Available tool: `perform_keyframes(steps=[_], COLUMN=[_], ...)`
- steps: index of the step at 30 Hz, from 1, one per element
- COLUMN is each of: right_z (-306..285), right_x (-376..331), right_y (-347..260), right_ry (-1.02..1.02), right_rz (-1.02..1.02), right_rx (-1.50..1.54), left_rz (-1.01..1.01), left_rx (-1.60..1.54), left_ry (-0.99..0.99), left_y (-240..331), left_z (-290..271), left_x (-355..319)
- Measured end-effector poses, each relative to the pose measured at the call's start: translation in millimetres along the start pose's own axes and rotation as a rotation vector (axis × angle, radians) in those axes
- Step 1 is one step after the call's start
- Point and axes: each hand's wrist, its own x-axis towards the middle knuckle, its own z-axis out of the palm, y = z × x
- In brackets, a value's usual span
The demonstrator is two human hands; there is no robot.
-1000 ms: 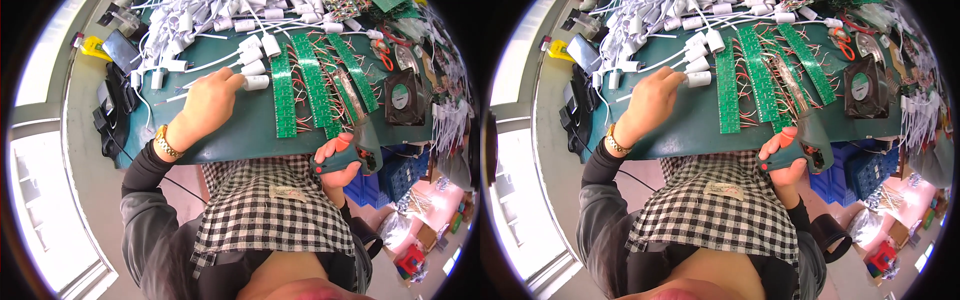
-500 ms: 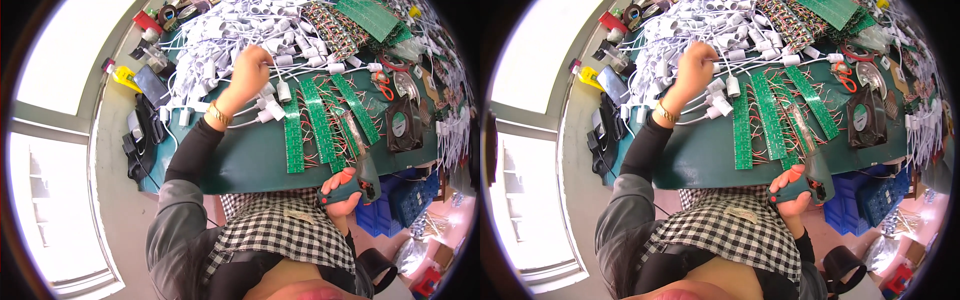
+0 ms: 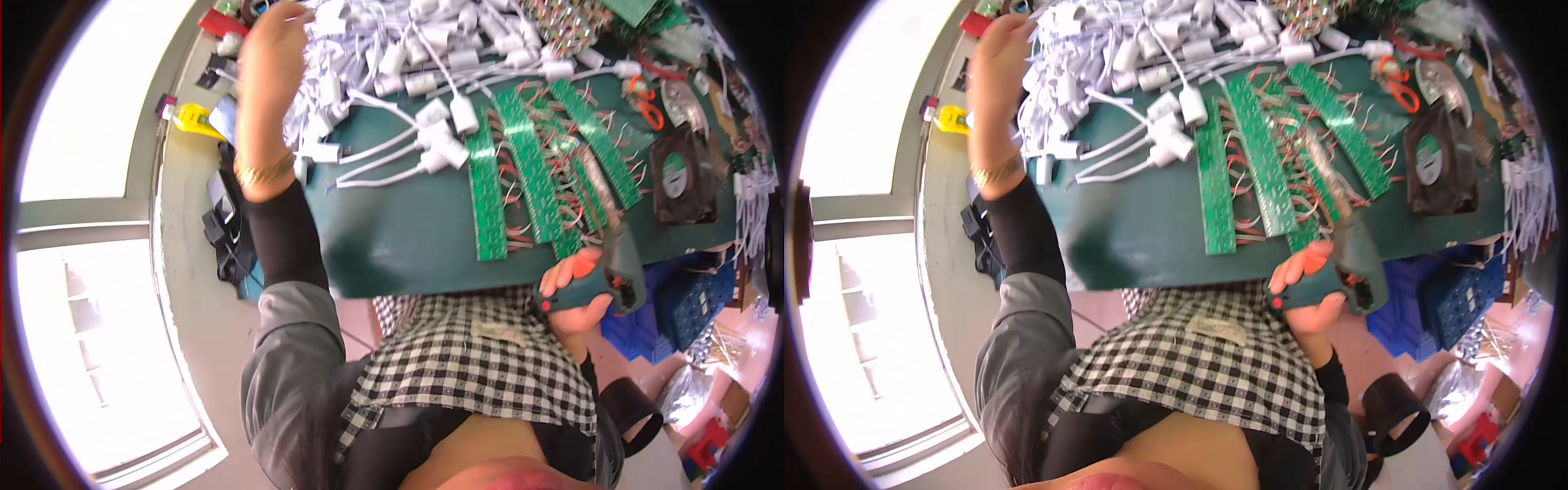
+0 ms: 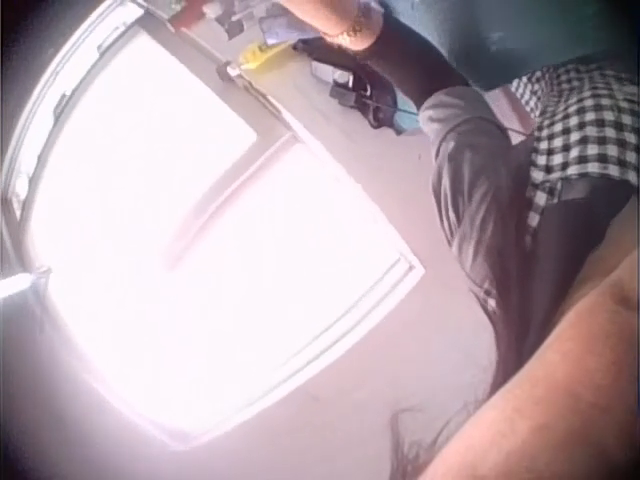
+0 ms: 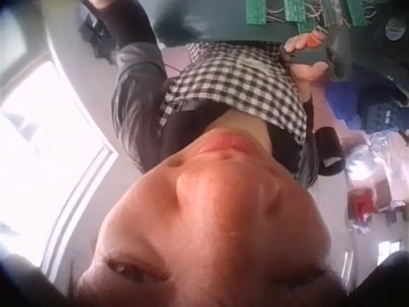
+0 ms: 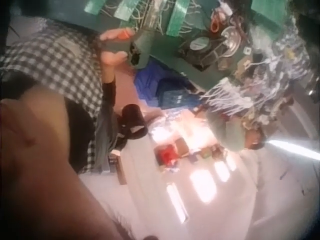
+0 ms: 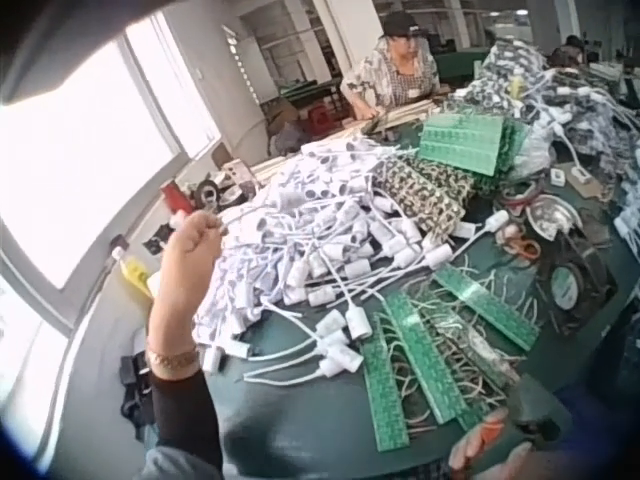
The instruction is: The person aligns wire connectors onto green circuit boards and solders them with a handheld soldering tool.
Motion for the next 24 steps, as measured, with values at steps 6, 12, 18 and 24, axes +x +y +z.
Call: perform_keyframes(steps=[6,12,18,24], right_z=[-4,-5,-6,-6], right_x=[7,8,7,6], right_y=[-5,-4,-1,-1], right_ry=[-0.051,-0.102,-0.093,-0.091], right_rz=[0.032,0.048,0.031,0.007], right_rx=[0.014,0.043,0.004,-0.031], left_rz=[-0.880,-0.295,0.227,0.377], left_rx=[-0.974,0.256,0.105,0.081], left_ry=[-0.463,-0.542,-0.424,-0.550], left_y=[10,-4,25,22], left_z=[-48,-22,14,47], left_x=[-141,-203,-185,-184])
